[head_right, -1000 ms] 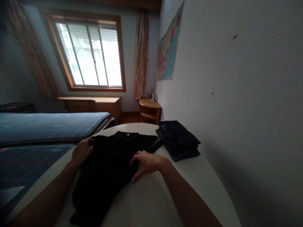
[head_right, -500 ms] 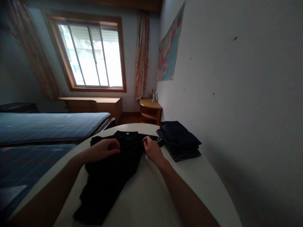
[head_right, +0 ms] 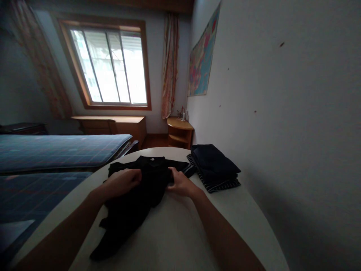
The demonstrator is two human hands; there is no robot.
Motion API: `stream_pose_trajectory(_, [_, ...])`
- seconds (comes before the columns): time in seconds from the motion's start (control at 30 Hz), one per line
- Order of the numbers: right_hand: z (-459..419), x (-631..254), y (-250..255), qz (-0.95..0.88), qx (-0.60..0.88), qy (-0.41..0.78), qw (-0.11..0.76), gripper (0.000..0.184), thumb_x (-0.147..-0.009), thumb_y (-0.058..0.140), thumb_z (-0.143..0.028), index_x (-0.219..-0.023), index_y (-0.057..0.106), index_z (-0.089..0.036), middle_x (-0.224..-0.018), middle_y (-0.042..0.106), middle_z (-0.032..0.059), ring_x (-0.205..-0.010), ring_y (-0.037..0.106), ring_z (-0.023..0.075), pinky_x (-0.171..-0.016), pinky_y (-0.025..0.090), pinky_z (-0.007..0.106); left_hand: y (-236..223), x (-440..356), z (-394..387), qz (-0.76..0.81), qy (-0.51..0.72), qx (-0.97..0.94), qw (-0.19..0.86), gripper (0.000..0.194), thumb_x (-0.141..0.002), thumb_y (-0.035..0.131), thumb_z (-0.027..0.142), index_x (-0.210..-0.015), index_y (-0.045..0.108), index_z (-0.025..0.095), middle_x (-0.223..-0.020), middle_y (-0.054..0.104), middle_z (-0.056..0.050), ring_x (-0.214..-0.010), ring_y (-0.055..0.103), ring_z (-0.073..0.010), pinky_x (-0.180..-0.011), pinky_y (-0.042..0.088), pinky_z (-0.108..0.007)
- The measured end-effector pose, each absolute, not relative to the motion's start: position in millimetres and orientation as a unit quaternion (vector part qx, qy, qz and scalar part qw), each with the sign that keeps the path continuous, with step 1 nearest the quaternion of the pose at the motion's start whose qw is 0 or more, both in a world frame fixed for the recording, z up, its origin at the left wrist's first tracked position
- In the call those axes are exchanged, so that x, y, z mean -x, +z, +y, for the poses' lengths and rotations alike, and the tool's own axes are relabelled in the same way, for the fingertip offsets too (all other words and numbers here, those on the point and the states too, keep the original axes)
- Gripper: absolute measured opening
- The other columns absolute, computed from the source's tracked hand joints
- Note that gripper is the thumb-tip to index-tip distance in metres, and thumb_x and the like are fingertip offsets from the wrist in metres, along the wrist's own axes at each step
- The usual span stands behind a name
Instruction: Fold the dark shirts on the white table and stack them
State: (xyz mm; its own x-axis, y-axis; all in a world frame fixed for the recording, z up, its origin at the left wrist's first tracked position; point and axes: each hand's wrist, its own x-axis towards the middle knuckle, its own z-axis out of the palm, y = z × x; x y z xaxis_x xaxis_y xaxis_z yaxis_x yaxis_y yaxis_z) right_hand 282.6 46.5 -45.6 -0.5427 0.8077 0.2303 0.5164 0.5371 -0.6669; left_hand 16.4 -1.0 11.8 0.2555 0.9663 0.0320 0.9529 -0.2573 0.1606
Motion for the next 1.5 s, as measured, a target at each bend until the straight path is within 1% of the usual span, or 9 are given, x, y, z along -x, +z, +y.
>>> stream_pose_trajectory(0.17, [36,-277,-35,-0.813,0.443,0.303,0.224,0.057,-0.077,0.074,-0.035,-0.122,0.046,-0.015,-0.088,0.068,0.0044,-0.078,0.065,0.0186,-0.072,0.049,0.031,6,-15,13,0.65,0.199,-0.733,0.003,0.012,-0.087,0.05,0.019,-0.094,0.059,0.021,-0.096,0.07,-0.005,-0.09,0.065,-0.0221,-0.077,0.043,-0.03])
stream_pose_trajectory(0.37, [16,-250,-40,-0.832,0.434,0.264,0.222,0.08,-0.062,0.085,-0.039,-0.128,0.045,-0.019,-0.103,0.069,0.0084,-0.094,0.066,0.0243,-0.08,0.048,0.033,-16,-16,23,0.627,0.2,-0.748,0.085,0.005,-0.083,0.057,0.022,-0.087,0.054,0.02,-0.085,0.067,-0.004,-0.078,0.063,-0.0191,-0.068,0.042,-0.027])
stream_pose_trajectory(0.57, [16,-236,-37,-0.812,0.456,0.233,0.28,0.03,-0.077,0.061,-0.014,-0.106,0.058,-0.022,-0.077,0.066,-0.0015,-0.071,0.064,0.0154,-0.064,0.043,0.025,-2,-17,2,0.57,0.087,-0.792,0.202,0.037,-0.077,0.063,0.055,-0.093,0.056,0.022,-0.084,0.067,-0.002,-0.073,0.063,-0.02,-0.06,0.041,-0.028])
stream_pose_trajectory(0.7, [26,-245,-29,-0.769,0.434,0.262,0.39,0.023,-0.08,0.053,-0.019,-0.103,0.054,-0.021,-0.08,0.06,-0.0021,-0.067,0.059,0.0131,-0.062,0.043,0.024,5,-25,-14,0.517,0.012,-0.821,0.244,0.061,-0.057,0.082,0.047,-0.109,0.058,0.023,-0.107,0.066,-0.005,-0.091,0.063,-0.024,-0.073,0.046,-0.029])
stream_pose_trajectory(0.9, [36,-258,-15,-0.697,0.449,0.27,0.49,0.023,-0.083,0.049,-0.028,-0.104,0.051,-0.021,-0.087,0.061,0.0007,-0.068,0.061,0.0145,-0.064,0.048,0.028,0,-36,-14,0.481,0.048,-0.859,0.17,0.015,-0.078,0.058,0.023,-0.092,0.063,0.023,-0.092,0.068,-0.003,-0.084,0.063,-0.0211,-0.071,0.044,-0.03])
stream_pose_trajectory(1.03, [42,-271,-4,-0.662,0.468,0.212,0.546,0.02,-0.081,0.052,-0.032,-0.098,0.054,-0.02,-0.089,0.063,0.0042,-0.076,0.062,0.0178,-0.071,0.051,0.031,8,-39,-12,0.524,0.089,-0.839,0.118,0.015,-0.082,0.053,0.022,-0.094,0.061,0.025,-0.09,0.068,-0.003,-0.081,0.064,-0.0219,-0.068,0.042,-0.03])
stream_pose_trajectory(1.23, [52,-298,9,-0.608,0.479,0.213,0.597,0.025,-0.084,0.052,-0.04,-0.098,0.054,-0.019,-0.097,0.065,0.0067,-0.058,0.061,0.0128,-0.057,0.051,0.028,24,-35,-2,0.641,0.294,-0.706,0.063,0.019,-0.088,0.043,0.023,-0.104,0.054,0.022,-0.086,0.069,-0.003,-0.079,0.065,-0.0205,-0.071,0.043,-0.03])
stream_pose_trajectory(1.33, [53,-302,10,-0.632,0.464,0.245,0.57,0.023,-0.085,0.053,-0.036,-0.101,0.055,-0.019,-0.102,0.066,0.0075,-0.073,0.068,0.0165,-0.066,0.054,0.03,22,-30,3,0.664,0.324,-0.672,0.049,0.015,-0.085,0.047,0.025,-0.098,0.056,0.023,-0.088,0.071,-0.003,-0.079,0.066,-0.0205,-0.072,0.043,-0.03])
stream_pose_trajectory(1.5, [39,-293,7,-0.751,0.441,0.308,0.384,0.024,-0.082,0.063,-0.032,-0.102,0.061,-0.018,-0.101,0.07,0.008,-0.095,0.067,0.0209,-0.085,0.053,0.037,8,-23,9,0.688,0.252,-0.675,0.091,0.016,-0.084,0.047,0.023,-0.098,0.056,0.022,-0.076,0.072,-0.001,-0.071,0.068,-0.0202,-0.068,0.044,-0.03])
